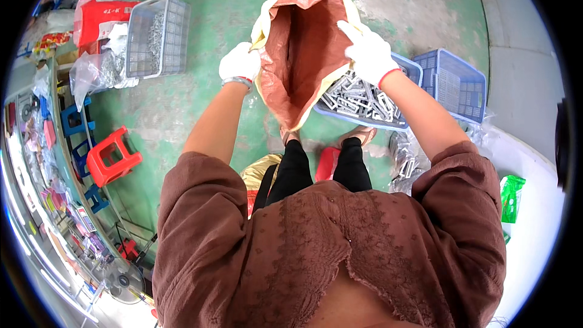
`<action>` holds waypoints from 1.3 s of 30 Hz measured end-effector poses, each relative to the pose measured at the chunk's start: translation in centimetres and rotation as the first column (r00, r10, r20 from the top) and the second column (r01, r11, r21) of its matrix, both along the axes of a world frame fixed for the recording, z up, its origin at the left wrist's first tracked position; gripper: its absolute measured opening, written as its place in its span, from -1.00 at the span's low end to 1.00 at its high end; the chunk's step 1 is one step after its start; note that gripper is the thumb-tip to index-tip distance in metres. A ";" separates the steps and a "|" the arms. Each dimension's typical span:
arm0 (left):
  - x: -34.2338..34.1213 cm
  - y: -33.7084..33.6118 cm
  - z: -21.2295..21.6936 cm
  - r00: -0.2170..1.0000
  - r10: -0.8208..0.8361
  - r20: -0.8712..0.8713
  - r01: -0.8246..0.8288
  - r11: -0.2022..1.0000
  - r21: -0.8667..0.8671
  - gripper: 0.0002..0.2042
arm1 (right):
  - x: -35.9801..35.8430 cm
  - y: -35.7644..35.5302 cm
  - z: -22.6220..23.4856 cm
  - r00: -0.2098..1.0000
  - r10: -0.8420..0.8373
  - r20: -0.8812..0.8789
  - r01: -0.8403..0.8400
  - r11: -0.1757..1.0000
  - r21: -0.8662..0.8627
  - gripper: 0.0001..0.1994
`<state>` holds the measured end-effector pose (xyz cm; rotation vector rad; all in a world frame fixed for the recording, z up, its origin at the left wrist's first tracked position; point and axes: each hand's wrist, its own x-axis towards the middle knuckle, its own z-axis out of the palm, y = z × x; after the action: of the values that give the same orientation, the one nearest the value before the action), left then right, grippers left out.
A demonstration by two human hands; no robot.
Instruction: The person sits on the floor and sorts small metal parts, transferring them from a large sack into a blue plastic crate. They also handle plastic bags and inspect individual metal pieces before placing them into the crate.
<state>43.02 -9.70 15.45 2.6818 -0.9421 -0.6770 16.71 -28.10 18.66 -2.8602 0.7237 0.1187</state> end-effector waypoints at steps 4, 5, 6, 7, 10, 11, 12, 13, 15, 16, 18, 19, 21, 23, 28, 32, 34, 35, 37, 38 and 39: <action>-0.7 -0.5 -0.2 1.000 0.017 -0.025 -0.015 0.997 0.078 -0.57 | 0.9 -0.4 -2.6 0.999 -0.015 0.034 0.017 0.998 -0.062 -0.35; -0.6 -0.4 -0.5 0.999 0.026 -0.022 -0.024 0.996 0.086 -0.55 | 1.0 -0.5 -2.4 1.000 -0.022 -0.008 0.021 0.998 -0.057 -0.40; -0.5 -0.2 -0.7 0.999 0.016 -0.034 -0.013 0.996 0.093 -0.54 | 1.1 -0.4 -2.1 0.998 -0.028 -0.051 0.025 0.998 -0.053 -0.45; -0.2 -0.2 -0.5 0.999 0.009 -0.043 -0.005 0.995 0.099 -0.53 | 1.4 -0.4 -1.6 0.995 -0.032 -0.093 0.027 0.998 -0.050 -0.50; 0.5 0.0 0.0 0.997 0.028 -0.077 -0.015 0.986 0.168 -0.45 | 1.9 -0.2 -0.8 0.986 0.026 -0.167 -0.036 0.998 -0.052 -0.75; 0.8 0.1 0.2 0.995 0.043 -0.086 -0.025 0.980 0.199 -0.42 | 1.9 -0.2 -1.0 0.983 0.025 -0.180 -0.035 0.998 -0.053 -0.75; 0.8 0.2 0.1 0.997 0.005 -0.074 0.011 0.977 0.213 -0.36 | 1.7 -0.2 -1.4 0.981 0.023 -0.191 -0.034 0.998 -0.055 -0.75; 1.0 0.4 0.0 0.998 -0.029 -0.056 0.042 0.972 0.231 -0.30 | 1.9 -0.2 -1.8 0.980 0.025 -0.197 -0.036 0.998 -0.053 -0.75; 1.7 1.3 0.2 0.995 -0.070 -0.066 0.085 0.962 0.261 -0.18 | 2.1 0.3 -1.9 0.957 0.028 -0.287 -0.057 0.994 -0.093 -0.64; 1.8 1.5 0.2 0.991 -0.086 -0.101 0.110 0.959 0.263 -0.13 | 2.2 0.5 -1.7 0.939 0.008 -0.343 -0.041 0.995 -0.087 -0.61; 2.2 2.9 0.2 0.984 -0.109 -0.142 0.141 0.960 0.242 -0.02 | 2.6 1.0 -1.4 0.908 -0.010 -0.419 -0.013 0.999 -0.052 -0.55; 2.2 3.4 0.7 0.985 -0.086 -0.153 0.122 0.962 0.244 -0.01 | 2.6 1.2 -1.2 0.896 -0.011 -0.443 0.000 1.000 -0.027 -0.53; 2.3 4.5 1.7 0.984 -0.037 -0.173 0.080 0.965 0.249 0.00 | 2.3 1.7 -0.6 0.872 -0.014 -0.489 0.017 1.000 0.001 -0.51; 3.1 6.8 1.9 0.982 -0.031 -0.186 0.074 0.970 0.233 0.03 | 2.5 2.5 0.0 0.857 0.013 -0.515 -0.007 1.000 0.014 -0.50; 4.5 16.1 3.1 0.946 0.238 -0.221 -0.162 0.936 0.312 -0.01 | 0.5 3.7 -1.2 0.869 -0.007 -0.494 0.049 0.996 0.071 -0.41; 4.7 28.3 2.6 0.820 0.521 -0.238 -0.384 0.808 0.446 -0.20 | 0.9 4.9 0.7 0.806 -0.046 -0.590 0.109 0.992 0.071 -0.31; 3.7 40.9 -3.7 0.872 0.471 -0.132 -0.352 0.792 0.499 -0.38 | 2.0 5.9 2.3 0.768 -0.041 -0.639 0.138 0.985 0.103 -0.26; 1.5 47.9 -5.8 0.975 0.219 -0.029 -0.184 0.878 0.442 -0.43 | 2.5 6.2 2.7 0.748 -0.041 -0.662 0.155 0.981 0.116 -0.23; -0.3 47.1 3.1 0.673 0.702 -0.234 -0.383 0.601 0.701 -0.44 | 0.1 6.0 0.1 0.789 -0.056 -0.612 0.139 0.986 0.089 -0.22; -1.5 49.8 4.7 0.592 0.769 -0.242 -0.429 0.555 0.713 -0.43 | 0.4 6.3 -0.1 0.791 -0.058 -0.609 0.155 0.982 0.108 -0.22; -2.4 52.5 5.8 0.502 0.827 -0.252 -0.472 0.507 0.721 -0.43 | 0.9 6.7 -0.4 0.794 -0.059 -0.606 0.166 0.979 0.122 -0.23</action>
<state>40.64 42.83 21.21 2.6094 0.6370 -1.6014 17.63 -21.44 18.29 -2.5912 0.9310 1.0582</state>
